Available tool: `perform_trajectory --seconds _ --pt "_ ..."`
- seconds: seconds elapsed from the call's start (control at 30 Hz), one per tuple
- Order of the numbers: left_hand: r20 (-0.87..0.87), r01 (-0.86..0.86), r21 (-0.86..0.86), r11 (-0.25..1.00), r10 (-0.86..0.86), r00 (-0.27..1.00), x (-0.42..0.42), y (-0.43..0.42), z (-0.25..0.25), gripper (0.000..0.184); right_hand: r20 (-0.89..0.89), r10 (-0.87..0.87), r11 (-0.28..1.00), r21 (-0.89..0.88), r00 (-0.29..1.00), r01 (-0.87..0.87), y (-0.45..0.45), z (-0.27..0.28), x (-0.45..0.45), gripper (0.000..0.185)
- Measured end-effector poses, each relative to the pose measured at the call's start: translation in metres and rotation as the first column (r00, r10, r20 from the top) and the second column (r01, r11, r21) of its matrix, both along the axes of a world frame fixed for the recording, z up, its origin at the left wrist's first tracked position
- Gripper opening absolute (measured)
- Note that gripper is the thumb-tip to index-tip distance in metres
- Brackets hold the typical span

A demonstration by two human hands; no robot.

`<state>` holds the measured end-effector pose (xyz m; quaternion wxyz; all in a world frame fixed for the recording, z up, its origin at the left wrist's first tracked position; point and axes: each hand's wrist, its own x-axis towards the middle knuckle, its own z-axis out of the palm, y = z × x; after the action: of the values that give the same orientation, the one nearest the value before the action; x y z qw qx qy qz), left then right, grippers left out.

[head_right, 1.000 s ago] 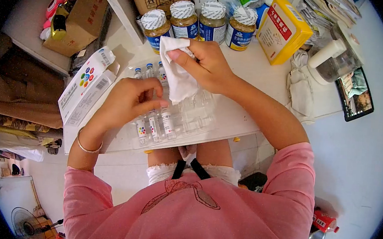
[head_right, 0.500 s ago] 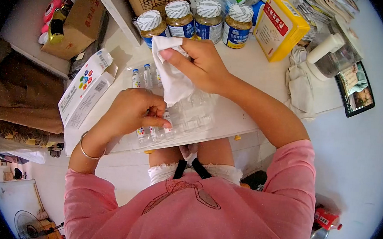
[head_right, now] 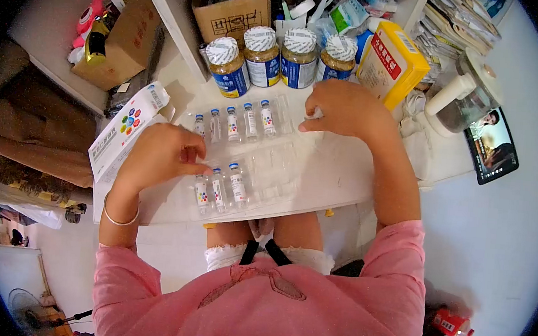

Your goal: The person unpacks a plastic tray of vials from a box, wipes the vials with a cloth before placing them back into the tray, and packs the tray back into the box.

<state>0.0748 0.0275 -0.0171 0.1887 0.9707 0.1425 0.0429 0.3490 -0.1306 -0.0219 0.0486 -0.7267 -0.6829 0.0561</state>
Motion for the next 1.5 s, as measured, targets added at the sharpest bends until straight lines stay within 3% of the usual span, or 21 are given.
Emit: perform_trajectory --seconds 0.07,0.13,0.2,0.23,0.3,0.37,0.57,0.63,0.7,0.77,0.83,0.9,0.97,1.03,1.1,1.23,1.3,1.33,1.4,1.43,1.5 --pt "-0.169 0.067 0.084 0.994 -0.052 0.984 -0.005 0.003 0.0 0.024 0.007 0.065 0.993 0.096 0.998 -0.065 0.003 0.008 -0.005 0.025" --pt "-0.142 0.09 0.082 0.993 -0.078 0.987 -0.008 0.005 -0.003 0.02 0.01 0.131 0.974 0.188 0.991 -0.13 0.006 0.009 -0.013 0.022" --pt "-0.115 0.118 0.083 0.99 -0.108 0.987 -0.01 0.005 -0.003 0.016 -0.386 0.252 0.954 -0.054 0.887 -0.294 0.005 0.004 -0.025 0.019" --pt "-0.116 0.146 0.099 0.984 -0.135 0.984 -0.011 0.005 -0.003 0.012 -0.383 0.255 0.954 -0.051 0.888 -0.296 0.004 0.0 -0.033 0.019" --pt "-0.118 0.172 0.117 0.978 -0.158 0.98 -0.013 0.006 0.0 0.009 -0.132 0.265 0.964 0.052 0.955 -0.261 0.003 -0.009 -0.046 0.02" --pt "-0.254 0.19 0.071 0.979 -0.167 0.953 -0.015 0.007 0.005 0.009 -0.154 0.244 0.969 0.013 0.957 -0.245 0.001 0.0 -0.049 0.022" --pt "-0.244 0.282 -0.251 0.926 -0.342 0.907 -0.011 0.018 0.009 0.009 0.085 0.156 0.979 -0.148 0.984 -0.142 0.001 0.006 -0.044 0.029" --pt "-0.235 0.292 -0.358 0.887 -0.388 0.891 -0.009 0.024 0.013 0.01 -0.296 0.127 0.844 -0.469 0.947 -0.26 0.009 0.01 -0.041 0.033" --pt "-0.223 0.296 -0.459 0.838 -0.431 0.874 -0.012 0.029 0.019 0.012 -0.375 0.081 0.861 -0.441 0.924 -0.254 0.01 0.005 -0.038 0.033" --pt "-0.17 0.194 -0.56 0.805 -0.341 0.924 -0.018 0.035 0.027 0.013 -0.452 0.039 0.877 -0.412 0.891 -0.247 0.013 0.003 -0.033 0.032" --pt "-0.09 0.143 -0.534 0.833 -0.223 0.971 -0.021 0.044 0.027 0.012 -0.726 -0.086 0.961 -0.242 0.682 -0.136 0.016 0.003 -0.026 0.032" --pt "-0.004 0.086 -0.513 0.854 -0.103 0.995 -0.017 0.051 0.022 0.011 -0.764 -0.175 0.958 -0.279 0.62 -0.073 0.021 0.007 -0.017 0.032" --pt "0.123 -0.127 -0.655 0.745 0.271 0.955 -0.009 0.054 0.009 0.007 -0.869 -0.214 0.974 -0.226 0.447 0.028 0.029 -0.001 -0.006 0.029" --pt "0.117 -0.134 -0.6 0.789 0.252 0.961 -0.004 0.059 -0.002 0.009 -0.875 -0.211 0.975 -0.223 0.437 0.025 0.035 -0.012 -0.006 0.03" --pt "0.086 -0.115 -0.292 0.949 0.146 0.986 0.0 0.061 -0.011 0.013 -0.803 -0.202 0.979 -0.188 0.562 0.083 0.04 -0.025 -0.008 0.031" --pt "0.117 -0.09 -0.043 0.995 0.095 0.989 0.005 0.054 -0.012 0.015 -0.803 -0.21 0.977 -0.189 0.558 0.095 0.043 -0.029 -0.01 0.03" --pt "0.262 -0.071 0.08 0.994 0.048 0.964 0.008 0.052 -0.019 0.035 -0.752 -0.183 0.983 -0.121 0.633 0.14 0.042 -0.029 -0.012 0.03" --pt "0.261 -0.065 0.084 0.994 0.042 0.964 0.007 0.046 -0.021 0.035 -0.753 -0.184 0.982 -0.118 0.631 0.146 0.041 -0.027 -0.014 0.03" --pt "0.186 0.089 0.092 0.992 -0.105 0.977 0.005 0.03 -0.025 0.07 -0.69 -0.258 0.964 -0.139 0.676 0.226 0.04 -0.023 -0.019 0.026" --pt "0.186 0.091 0.094 0.991 -0.107 0.977 0.006 0.026 -0.026 0.07 -0.691 -0.258 0.964 -0.137 0.676 0.228 0.039 -0.026 -0.018 0.026" --pt "0.102 0.014 0.264 0.964 -0.042 0.994 0.009 0.018 -0.028 0.098 -0.698 -0.172 0.975 -0.018 0.695 0.223 0.04 -0.031 -0.019 0.031"
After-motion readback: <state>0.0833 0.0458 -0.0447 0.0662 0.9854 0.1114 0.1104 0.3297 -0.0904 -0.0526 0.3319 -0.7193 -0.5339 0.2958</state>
